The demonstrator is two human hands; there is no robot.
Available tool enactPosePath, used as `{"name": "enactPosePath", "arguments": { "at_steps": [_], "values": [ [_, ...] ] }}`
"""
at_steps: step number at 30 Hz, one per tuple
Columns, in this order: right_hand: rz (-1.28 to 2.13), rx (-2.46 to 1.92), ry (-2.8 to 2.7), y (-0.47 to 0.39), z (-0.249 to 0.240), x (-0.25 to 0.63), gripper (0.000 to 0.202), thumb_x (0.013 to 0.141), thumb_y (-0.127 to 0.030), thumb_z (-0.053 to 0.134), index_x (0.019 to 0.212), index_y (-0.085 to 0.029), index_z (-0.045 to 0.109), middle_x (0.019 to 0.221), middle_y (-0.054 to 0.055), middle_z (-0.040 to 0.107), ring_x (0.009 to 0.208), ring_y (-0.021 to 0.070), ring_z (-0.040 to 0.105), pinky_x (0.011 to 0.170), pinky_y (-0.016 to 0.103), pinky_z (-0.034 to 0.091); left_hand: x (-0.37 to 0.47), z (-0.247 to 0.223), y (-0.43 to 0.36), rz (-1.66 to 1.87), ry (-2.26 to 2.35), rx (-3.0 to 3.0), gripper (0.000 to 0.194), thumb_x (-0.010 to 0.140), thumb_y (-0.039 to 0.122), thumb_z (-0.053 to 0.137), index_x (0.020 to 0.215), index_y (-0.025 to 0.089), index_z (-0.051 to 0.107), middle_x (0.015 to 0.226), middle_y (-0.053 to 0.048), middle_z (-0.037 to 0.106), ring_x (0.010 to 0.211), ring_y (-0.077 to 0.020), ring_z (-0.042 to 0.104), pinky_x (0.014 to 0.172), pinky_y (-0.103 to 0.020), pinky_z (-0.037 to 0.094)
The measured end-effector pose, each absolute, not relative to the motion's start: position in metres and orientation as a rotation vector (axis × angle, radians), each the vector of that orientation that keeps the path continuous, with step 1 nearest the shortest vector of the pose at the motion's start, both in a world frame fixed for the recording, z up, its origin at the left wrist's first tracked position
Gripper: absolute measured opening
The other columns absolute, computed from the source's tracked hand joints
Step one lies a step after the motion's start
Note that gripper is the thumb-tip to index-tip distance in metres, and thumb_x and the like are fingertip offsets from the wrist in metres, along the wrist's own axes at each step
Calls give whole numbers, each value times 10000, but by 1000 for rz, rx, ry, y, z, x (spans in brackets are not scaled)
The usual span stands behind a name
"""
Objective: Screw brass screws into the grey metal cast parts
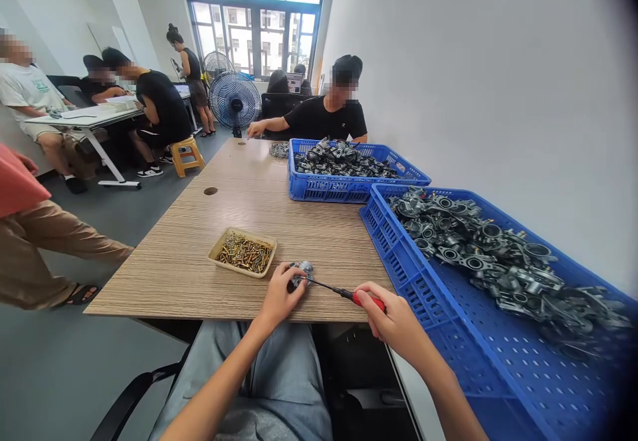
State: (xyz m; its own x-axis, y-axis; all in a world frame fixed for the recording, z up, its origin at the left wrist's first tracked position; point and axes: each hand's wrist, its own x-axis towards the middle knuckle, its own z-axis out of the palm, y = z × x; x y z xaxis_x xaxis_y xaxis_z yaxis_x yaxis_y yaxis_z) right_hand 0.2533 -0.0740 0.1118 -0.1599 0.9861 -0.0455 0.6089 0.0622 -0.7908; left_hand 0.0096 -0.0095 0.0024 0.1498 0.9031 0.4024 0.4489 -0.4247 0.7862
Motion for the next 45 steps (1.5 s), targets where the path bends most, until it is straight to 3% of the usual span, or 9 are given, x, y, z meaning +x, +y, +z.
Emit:
{"name": "enactPosePath", "arguments": {
  "at_steps": [6,11,16,24,29,32,37,45],
  "values": [
    [902,-1605,-1883,-74,108,255,320,1002,-558,441,1074,-255,515,520,-97,395,453,156,446,487,273,328,10,2,-9,1237,1297,1935,136,924,254,621,1032,241,703,1141,-76,626,1170,-245,583,1034,-394,474],
    [913,-1534,-1956,-79,116,254,286,987,-466,503,1165,-257,422,658,-72,532,568,172,491,586,284,375,10,1,-9,1242,1296,1928,135,923,248,622,1035,236,697,1142,-76,621,1164,-240,582,1037,-395,470],
    [858,-1517,-1975,-84,119,250,192,992,-438,499,1053,-260,462,677,-54,529,590,176,524,603,286,400,10,0,-10,1243,1299,1944,137,921,256,625,1037,243,698,1143,-75,618,1164,-242,585,1033,-395,476],
    [682,-1627,-1891,-80,110,248,279,1009,-539,470,968,-268,518,820,40,689,716,239,644,662,319,446,10,1,-10,1250,1310,1943,142,921,259,622,1040,244,698,1146,-76,621,1168,-247,589,1038,-404,483],
    [727,-1587,-1916,-84,112,249,222,1005,-466,489,1099,-265,480,735,-10,640,598,207,603,585,298,425,10,-1,-9,1250,1306,1947,145,919,251,621,1043,245,695,1149,-78,620,1172,-247,589,1043,-409,481],
    [756,-1561,-1928,-85,114,249,218,1003,-418,488,1151,-263,447,800,-2,652,640,204,621,581,292,417,10,-1,-9,1255,1308,1943,144,914,244,623,1039,244,695,1145,-74,621,1168,-243,590,1042,-402,481],
    [772,-1587,-1936,-85,113,252,153,1018,-405,457,1078,-264,452,848,23,675,741,228,651,599,298,400,10,0,-9,1260,1320,1938,142,911,239,624,1031,243,700,1138,-75,626,1167,-248,591,1042,-410,484],
    [786,-1598,-1922,-83,111,252,161,1024,-430,451,1035,-270,442,756,-1,642,672,228,622,580,298,366,10,1,-10,1260,1330,1931,137,907,240,623,1020,245,701,1133,-75,623,1168,-251,594,1040,-410,488]
  ]
}}
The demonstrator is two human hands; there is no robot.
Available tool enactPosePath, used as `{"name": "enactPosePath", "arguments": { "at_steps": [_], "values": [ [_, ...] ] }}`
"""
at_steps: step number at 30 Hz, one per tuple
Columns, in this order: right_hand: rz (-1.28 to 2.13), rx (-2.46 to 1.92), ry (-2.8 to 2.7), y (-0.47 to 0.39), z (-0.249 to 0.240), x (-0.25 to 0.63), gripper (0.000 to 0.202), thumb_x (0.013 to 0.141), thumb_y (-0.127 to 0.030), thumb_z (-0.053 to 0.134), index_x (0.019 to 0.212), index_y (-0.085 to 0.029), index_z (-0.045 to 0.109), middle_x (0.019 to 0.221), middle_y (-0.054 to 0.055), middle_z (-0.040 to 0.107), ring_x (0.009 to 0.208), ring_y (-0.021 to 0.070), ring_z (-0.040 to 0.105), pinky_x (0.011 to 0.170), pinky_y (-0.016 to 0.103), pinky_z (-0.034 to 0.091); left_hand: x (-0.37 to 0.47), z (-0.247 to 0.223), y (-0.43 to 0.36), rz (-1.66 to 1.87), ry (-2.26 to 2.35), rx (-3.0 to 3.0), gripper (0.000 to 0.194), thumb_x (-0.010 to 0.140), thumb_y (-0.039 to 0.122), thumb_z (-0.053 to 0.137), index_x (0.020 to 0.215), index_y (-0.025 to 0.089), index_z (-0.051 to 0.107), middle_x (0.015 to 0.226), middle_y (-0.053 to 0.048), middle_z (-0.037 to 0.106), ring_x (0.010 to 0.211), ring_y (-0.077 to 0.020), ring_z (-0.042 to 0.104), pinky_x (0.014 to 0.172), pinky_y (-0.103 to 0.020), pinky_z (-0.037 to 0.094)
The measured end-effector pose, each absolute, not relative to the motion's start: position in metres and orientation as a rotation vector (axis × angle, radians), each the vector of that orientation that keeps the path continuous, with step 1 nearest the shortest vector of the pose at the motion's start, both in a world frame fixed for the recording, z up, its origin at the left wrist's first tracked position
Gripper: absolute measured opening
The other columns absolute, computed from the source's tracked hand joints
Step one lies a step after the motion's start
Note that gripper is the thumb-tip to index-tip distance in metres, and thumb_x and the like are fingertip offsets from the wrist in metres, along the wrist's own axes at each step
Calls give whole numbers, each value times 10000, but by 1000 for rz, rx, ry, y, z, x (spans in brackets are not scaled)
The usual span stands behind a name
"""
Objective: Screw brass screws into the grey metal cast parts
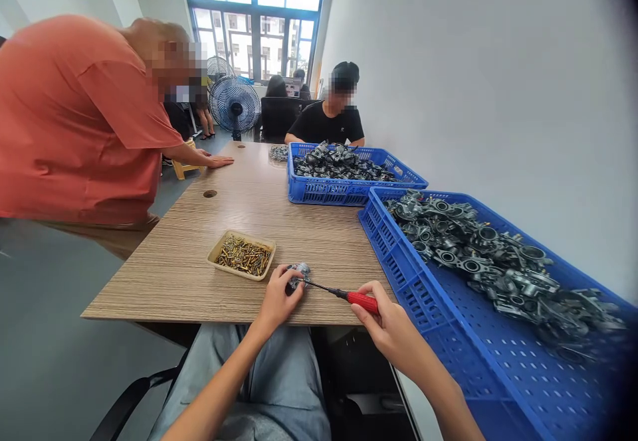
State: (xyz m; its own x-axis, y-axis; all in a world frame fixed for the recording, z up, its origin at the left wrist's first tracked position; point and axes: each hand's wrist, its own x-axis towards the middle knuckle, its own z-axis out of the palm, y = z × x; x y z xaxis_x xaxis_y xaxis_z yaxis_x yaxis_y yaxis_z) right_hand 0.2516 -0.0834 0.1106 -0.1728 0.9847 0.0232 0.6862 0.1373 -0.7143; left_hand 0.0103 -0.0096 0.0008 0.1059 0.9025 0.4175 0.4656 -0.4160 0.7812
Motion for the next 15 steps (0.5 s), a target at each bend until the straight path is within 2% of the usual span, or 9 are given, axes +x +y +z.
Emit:
{"name": "enactPosePath", "arguments": {
  "at_steps": [15],
  "values": [
    [784,-1616,-1917,-82,110,252,182,1028,-454,444,1033,-273,441,674,-43,577,567,193,531,555,286,324,10,-1,-9,1254,1326,1926,148,897,213,614,1024,245,684,1157,-80,610,1214,-261,574,1074,-426,468]
  ]
}}
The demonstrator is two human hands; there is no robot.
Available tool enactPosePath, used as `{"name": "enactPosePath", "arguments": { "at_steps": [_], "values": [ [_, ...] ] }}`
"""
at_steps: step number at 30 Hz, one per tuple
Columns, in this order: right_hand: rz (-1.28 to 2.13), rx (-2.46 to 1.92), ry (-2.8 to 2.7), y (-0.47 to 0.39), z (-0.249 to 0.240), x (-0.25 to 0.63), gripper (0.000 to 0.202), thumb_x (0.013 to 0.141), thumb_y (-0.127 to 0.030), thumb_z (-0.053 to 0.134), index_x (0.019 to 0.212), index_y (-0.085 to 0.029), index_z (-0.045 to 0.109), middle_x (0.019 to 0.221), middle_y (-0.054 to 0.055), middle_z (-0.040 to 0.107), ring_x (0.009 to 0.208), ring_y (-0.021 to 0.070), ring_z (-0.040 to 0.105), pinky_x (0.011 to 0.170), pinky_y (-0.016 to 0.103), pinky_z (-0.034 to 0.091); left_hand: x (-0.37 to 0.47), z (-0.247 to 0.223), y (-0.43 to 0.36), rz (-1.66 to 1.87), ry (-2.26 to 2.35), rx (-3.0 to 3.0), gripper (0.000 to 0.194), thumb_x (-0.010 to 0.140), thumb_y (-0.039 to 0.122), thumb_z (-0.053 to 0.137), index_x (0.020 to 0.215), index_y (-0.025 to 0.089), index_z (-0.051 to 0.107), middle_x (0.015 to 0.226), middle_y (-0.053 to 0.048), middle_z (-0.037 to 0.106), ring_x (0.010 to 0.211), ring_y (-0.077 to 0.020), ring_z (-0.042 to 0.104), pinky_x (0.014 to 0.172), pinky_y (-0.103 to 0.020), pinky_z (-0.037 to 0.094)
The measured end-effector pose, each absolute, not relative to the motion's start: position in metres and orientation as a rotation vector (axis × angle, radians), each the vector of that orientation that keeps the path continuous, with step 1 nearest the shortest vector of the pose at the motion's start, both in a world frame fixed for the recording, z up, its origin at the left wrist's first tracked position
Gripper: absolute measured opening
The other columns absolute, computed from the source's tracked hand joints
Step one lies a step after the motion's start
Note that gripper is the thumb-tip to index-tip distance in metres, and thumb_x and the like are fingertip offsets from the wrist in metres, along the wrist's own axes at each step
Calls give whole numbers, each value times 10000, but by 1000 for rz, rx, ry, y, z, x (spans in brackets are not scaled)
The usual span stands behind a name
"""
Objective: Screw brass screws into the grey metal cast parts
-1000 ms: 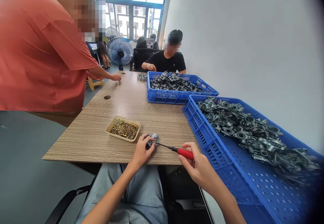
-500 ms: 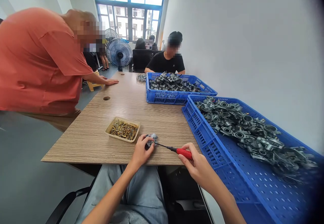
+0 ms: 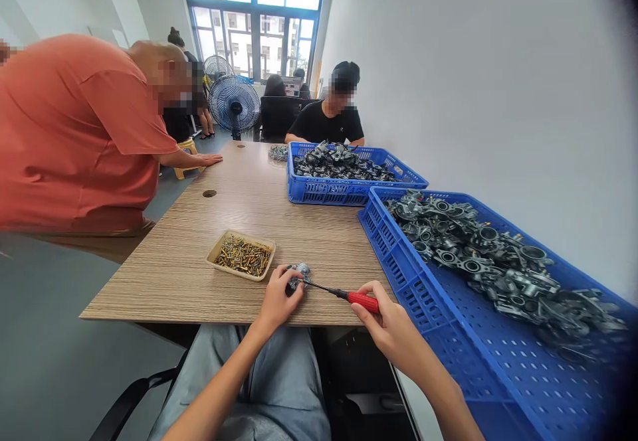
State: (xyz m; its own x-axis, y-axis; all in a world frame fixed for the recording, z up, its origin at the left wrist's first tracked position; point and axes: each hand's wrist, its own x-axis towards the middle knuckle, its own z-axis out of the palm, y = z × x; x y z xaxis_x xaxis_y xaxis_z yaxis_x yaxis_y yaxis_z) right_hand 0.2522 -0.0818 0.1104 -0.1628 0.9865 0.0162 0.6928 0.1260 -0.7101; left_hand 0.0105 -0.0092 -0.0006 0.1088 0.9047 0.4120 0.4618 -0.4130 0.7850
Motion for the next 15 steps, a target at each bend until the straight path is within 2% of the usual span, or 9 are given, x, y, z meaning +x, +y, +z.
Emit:
{"name": "enactPosePath", "arguments": {
  "at_steps": [15],
  "values": [
    [816,-1613,-1900,-82,110,252,194,1024,-461,446,1034,-267,434,648,-60,527,555,174,482,554,283,307,10,2,-10,1260,1330,1926,156,888,193,608,1014,241,687,1145,-79,618,1187,-256,584,1052,-407,474]
  ]
}}
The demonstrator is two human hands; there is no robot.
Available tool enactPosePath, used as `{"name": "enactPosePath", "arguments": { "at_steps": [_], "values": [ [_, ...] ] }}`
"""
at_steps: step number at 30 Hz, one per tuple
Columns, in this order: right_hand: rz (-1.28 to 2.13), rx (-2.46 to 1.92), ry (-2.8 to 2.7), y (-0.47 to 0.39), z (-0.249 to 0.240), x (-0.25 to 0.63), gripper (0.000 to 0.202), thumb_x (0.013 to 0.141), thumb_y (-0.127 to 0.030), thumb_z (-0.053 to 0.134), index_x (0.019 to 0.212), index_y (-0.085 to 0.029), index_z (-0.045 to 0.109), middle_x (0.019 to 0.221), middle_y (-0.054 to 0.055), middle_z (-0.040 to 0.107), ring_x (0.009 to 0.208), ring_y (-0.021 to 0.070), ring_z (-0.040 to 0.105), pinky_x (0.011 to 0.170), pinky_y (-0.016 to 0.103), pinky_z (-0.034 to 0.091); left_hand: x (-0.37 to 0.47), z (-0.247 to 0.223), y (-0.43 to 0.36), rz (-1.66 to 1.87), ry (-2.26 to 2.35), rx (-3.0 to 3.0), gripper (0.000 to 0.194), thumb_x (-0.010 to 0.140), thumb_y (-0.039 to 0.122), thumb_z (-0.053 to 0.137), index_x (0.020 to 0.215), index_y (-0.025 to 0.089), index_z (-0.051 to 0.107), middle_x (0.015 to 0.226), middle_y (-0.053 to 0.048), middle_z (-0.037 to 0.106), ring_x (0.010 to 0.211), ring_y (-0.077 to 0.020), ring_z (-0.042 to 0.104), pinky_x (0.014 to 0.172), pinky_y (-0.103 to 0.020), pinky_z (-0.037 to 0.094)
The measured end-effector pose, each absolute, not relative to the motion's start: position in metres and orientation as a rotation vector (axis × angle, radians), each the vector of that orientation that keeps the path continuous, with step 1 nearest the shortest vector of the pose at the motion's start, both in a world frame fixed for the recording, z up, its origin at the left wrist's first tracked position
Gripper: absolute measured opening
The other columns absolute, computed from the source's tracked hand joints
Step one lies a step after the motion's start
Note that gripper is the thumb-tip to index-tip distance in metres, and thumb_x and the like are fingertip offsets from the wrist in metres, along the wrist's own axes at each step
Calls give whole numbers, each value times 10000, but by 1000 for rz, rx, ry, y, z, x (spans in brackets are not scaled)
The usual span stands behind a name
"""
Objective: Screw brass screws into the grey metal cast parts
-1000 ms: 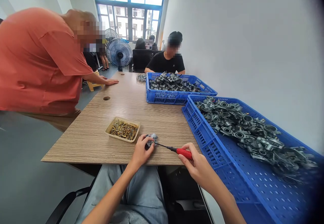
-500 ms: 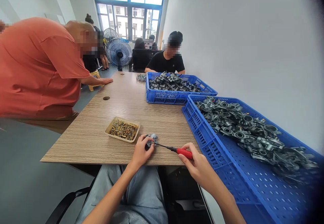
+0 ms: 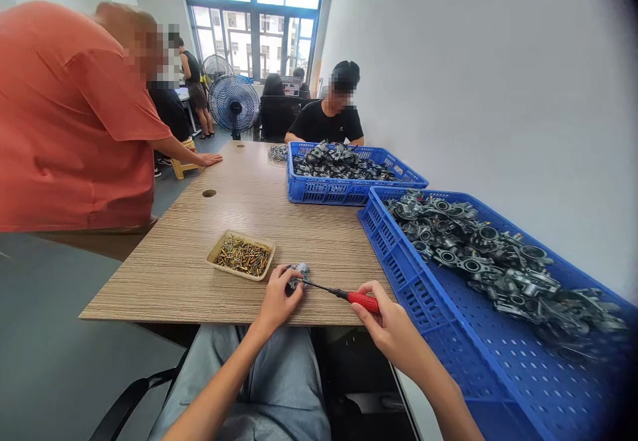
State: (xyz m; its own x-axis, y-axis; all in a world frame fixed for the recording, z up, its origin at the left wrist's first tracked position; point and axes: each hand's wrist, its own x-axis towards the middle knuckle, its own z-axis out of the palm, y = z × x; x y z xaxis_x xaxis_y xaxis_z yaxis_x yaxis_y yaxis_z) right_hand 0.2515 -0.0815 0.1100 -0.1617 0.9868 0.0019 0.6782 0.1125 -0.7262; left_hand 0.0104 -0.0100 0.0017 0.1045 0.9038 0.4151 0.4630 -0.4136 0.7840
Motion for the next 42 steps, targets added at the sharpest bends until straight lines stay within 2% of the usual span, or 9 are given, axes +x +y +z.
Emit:
{"name": "enactPosePath", "arguments": {
  "at_steps": [8,14,21,42],
  "values": [
    [833,-1618,-1892,-81,108,251,199,1019,-468,448,1027,-269,433,603,-79,451,520,163,429,531,275,283,10,1,-10,1266,1328,1924,152,888,197,608,1012,237,687,1148,-84,613,1179,-258,586,1046,-413,478],
    [827,-1600,-1888,-81,108,252,186,1018,-453,454,1030,-269,438,631,-66,494,534,167,458,536,273,293,10,-1,-9,1264,1324,1917,156,891,201,610,1021,242,686,1161,-83,608,1189,-257,581,1052,-415,472],
    [825,-1613,-1889,-80,106,252,195,1016,-462,453,1034,-268,444,602,-76,451,519,168,446,531,270,289,9,-1,-9,1263,1325,1906,149,896,204,607,1019,243,682,1158,-79,601,1188,-250,580,1059,-411,466],
    [847,-1607,-1883,-79,103,252,205,1026,-468,443,1031,-264,440,622,-70,458,537,166,436,545,277,286,9,-1,-9,1270,1343,1913,161,884,195,604,1018,236,684,1162,-84,611,1186,-255,576,1048,-415,472]
  ]
}}
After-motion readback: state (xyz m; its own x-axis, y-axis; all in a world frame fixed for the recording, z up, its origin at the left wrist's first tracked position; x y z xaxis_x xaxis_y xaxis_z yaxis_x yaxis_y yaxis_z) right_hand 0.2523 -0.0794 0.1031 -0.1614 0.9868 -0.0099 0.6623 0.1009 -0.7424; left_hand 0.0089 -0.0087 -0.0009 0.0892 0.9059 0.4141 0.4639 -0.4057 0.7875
